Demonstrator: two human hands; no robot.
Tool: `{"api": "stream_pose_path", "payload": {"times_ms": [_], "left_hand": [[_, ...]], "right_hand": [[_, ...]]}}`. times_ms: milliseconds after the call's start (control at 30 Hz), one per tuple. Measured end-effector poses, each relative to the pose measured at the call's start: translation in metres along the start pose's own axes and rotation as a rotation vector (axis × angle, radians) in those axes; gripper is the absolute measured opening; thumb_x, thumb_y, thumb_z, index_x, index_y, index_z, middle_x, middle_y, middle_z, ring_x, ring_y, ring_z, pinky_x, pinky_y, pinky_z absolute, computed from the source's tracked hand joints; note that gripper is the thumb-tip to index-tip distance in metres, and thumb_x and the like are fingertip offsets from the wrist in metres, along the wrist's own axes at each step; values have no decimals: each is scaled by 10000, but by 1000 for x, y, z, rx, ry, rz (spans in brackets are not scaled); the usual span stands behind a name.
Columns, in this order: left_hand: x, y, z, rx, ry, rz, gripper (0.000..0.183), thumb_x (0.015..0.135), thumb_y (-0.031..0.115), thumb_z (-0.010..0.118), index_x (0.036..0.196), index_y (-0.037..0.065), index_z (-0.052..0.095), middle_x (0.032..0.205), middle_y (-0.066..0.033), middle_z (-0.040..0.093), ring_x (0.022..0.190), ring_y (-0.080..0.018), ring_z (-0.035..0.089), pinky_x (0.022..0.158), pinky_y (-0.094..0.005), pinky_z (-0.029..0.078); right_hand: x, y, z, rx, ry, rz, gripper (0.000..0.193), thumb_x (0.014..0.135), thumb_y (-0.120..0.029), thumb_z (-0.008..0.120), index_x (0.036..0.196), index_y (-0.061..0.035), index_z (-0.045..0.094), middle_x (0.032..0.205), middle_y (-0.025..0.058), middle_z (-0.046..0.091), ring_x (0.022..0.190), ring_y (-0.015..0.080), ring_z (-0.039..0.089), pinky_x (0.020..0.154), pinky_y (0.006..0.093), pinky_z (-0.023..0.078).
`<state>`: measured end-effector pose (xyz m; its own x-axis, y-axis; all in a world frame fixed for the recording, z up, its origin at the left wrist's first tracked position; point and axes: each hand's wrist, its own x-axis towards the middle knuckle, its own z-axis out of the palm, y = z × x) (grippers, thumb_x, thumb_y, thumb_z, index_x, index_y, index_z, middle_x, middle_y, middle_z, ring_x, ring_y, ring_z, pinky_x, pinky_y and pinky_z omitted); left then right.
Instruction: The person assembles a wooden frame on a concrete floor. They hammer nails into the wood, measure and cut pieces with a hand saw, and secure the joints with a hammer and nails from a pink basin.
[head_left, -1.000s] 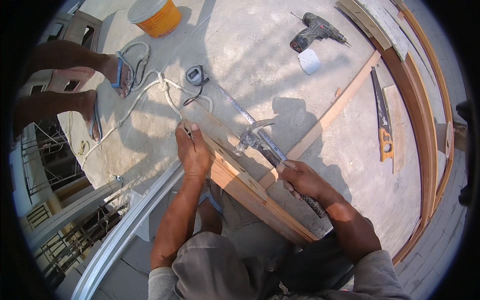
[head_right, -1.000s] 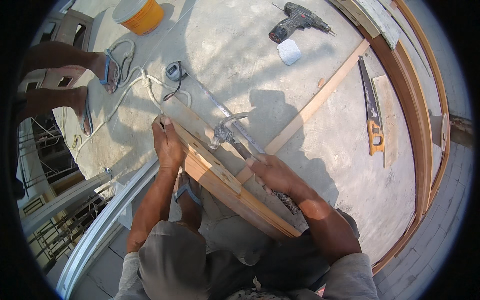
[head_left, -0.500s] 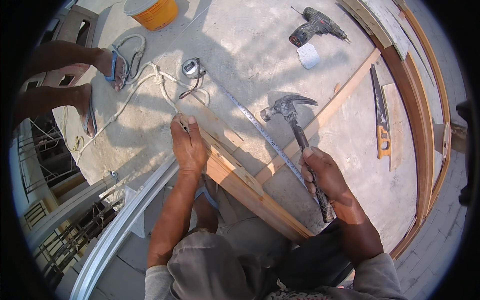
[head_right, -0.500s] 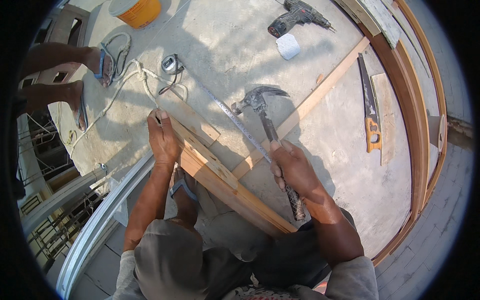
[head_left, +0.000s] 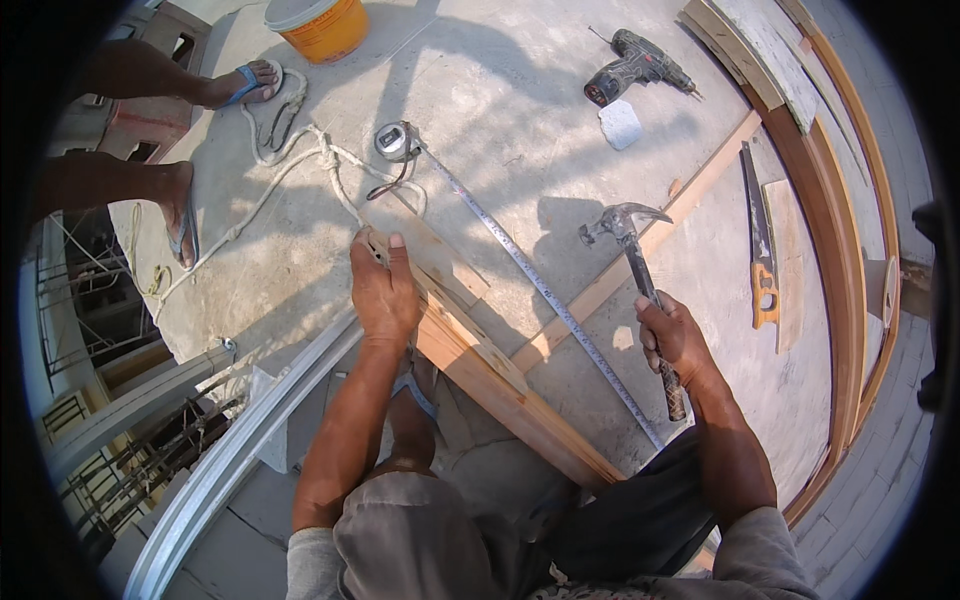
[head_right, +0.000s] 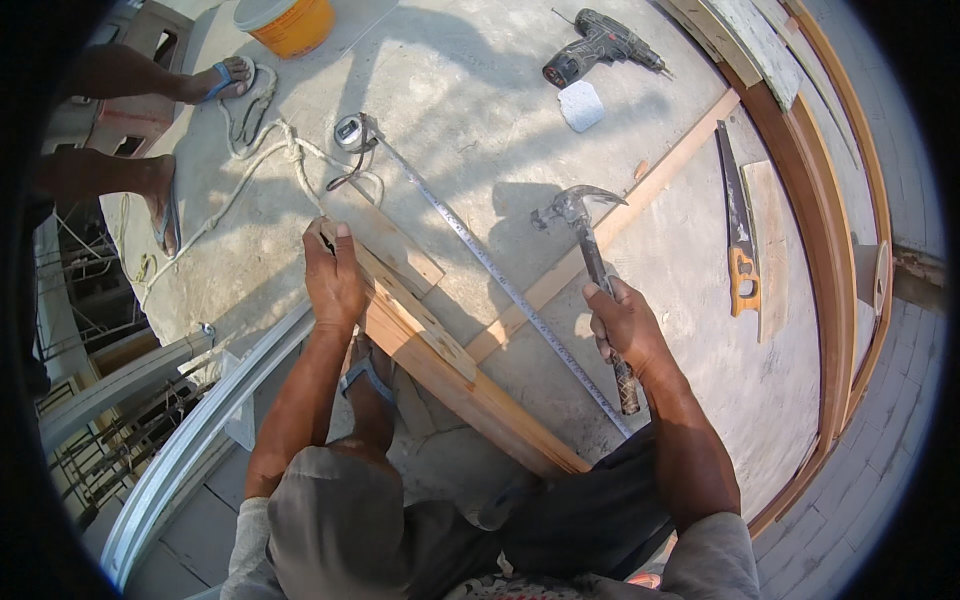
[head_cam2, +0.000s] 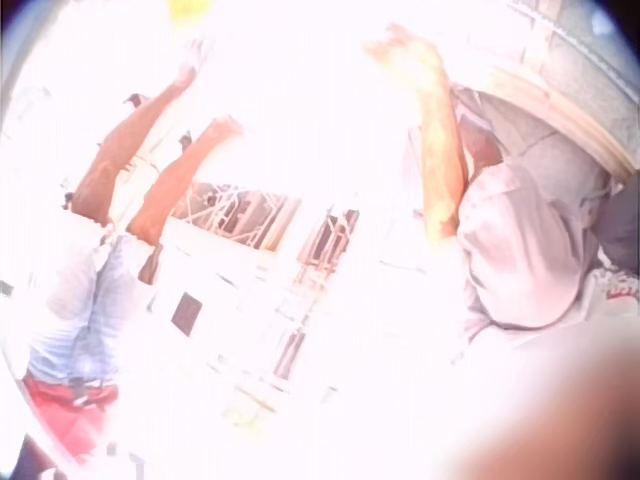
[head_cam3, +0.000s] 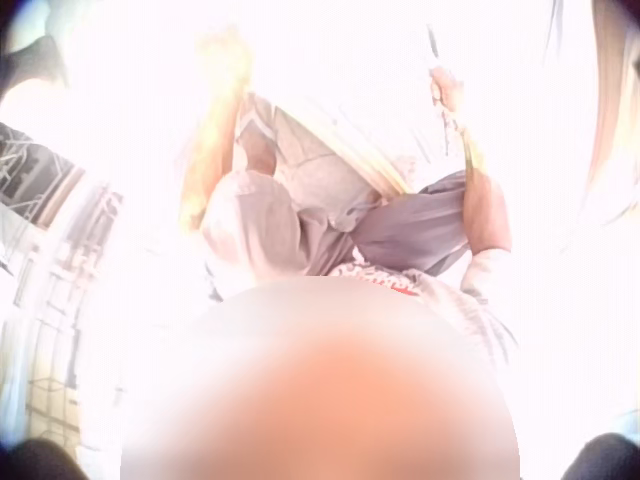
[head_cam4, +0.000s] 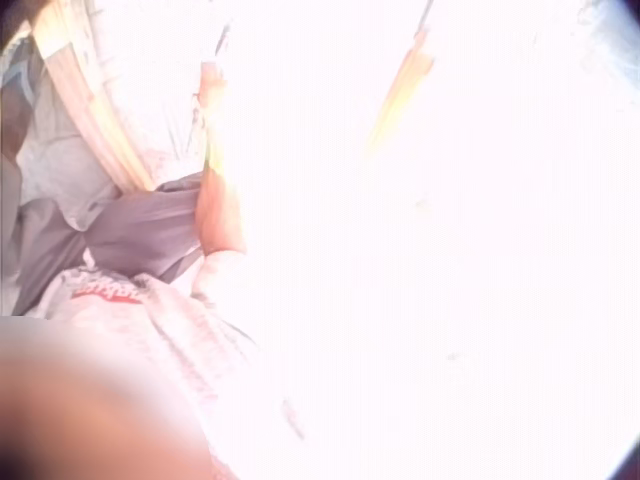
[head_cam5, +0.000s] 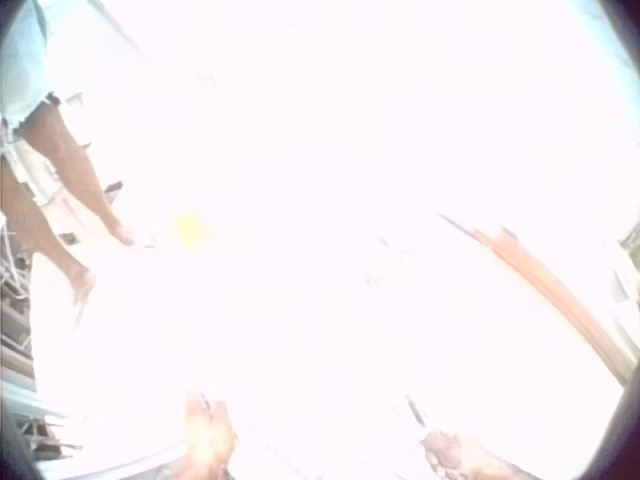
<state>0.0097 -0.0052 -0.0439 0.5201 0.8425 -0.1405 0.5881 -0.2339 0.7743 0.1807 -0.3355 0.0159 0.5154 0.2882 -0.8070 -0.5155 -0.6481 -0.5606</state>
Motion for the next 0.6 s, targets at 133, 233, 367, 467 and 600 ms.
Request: {"api": "stream_pose_path", "payload": {"times_ms": [133,233,367,467,600], "left_hand": [[-1,-5,0,16,36,75,593,1041,396,500,1377,-88,436,1325,-319,536,1224,-440,547,1058,-446,414],[-11,-19,-3,-39,47,226,584,1050,392,484,1384,-85,430,1376,-323,489,1274,-450,500,1099,-451,376],[-36,-44,-23,-36,21,297,509,1059,317,503,1383,-71,443,1438,-263,470,1371,-380,435,1155,-435,314],[-31,-61,-50,-331,-63,57,453,1061,349,515,1326,-17,544,1170,-119,638,1003,-209,610,898,-343,501],[-5,-83,-69,-357,-145,-301,398,1056,274,481,1252,-62,563,1059,-171,626,1008,-277,671,907,-341,572]], "right_hand": [[38,-10,-42,-375,160,78,357,976,-373,614,1065,-27,629,619,57,559,488,182,576,507,344,493],[57,9,-63,-1058,342,-99,366,951,-347,638,1089,-7,637,787,149,658,744,302,686,737,424,552],[55,9,-32,-980,401,-362,424,940,-302,647,1209,23,608,1150,245,628,1112,397,620,947,473,514],[32,-56,36,-641,197,-540,352,950,-280,645,1083,46,643,1110,265,657,1035,403,652,937,470,506],[-20,-172,120,-962,-79,-1000,208,883,-200,644,884,-11,730,878,147,739,840,307,722,756,423,574]]}}
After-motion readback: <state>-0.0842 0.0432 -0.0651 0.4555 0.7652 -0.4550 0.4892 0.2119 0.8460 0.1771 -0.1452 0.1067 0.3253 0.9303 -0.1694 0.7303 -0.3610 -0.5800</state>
